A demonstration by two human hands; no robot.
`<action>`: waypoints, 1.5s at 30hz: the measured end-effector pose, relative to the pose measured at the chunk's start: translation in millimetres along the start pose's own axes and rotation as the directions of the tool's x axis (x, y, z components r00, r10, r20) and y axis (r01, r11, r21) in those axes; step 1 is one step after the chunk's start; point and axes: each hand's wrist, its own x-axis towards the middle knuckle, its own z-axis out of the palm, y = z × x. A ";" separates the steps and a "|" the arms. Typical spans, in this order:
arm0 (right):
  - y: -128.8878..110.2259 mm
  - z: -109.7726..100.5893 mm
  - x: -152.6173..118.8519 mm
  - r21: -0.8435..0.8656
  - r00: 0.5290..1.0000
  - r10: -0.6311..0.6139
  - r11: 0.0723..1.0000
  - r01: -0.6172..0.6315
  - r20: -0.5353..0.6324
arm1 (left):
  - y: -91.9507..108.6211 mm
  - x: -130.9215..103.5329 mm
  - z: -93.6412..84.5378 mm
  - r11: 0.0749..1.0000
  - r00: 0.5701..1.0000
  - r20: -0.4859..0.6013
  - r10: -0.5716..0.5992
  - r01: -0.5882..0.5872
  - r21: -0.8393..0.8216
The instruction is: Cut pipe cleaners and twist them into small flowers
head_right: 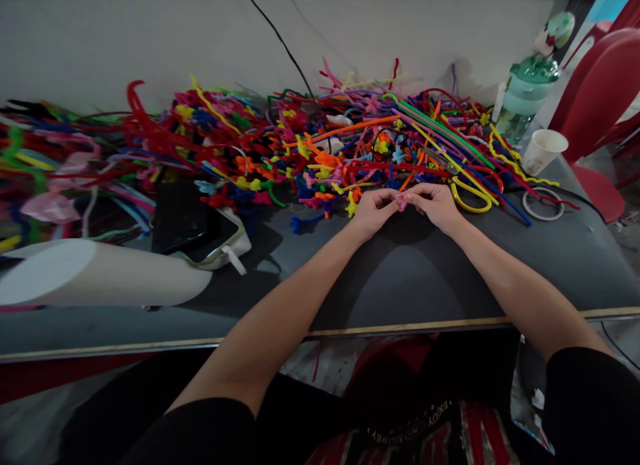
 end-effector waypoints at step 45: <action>-5.0 -13.3 4.3 0.118 0.982 0.183 0.975 -0.187 0.046 | 26.2 -9.4 3.4 0.911 0.977 -0.048 0.206 -0.173 0.375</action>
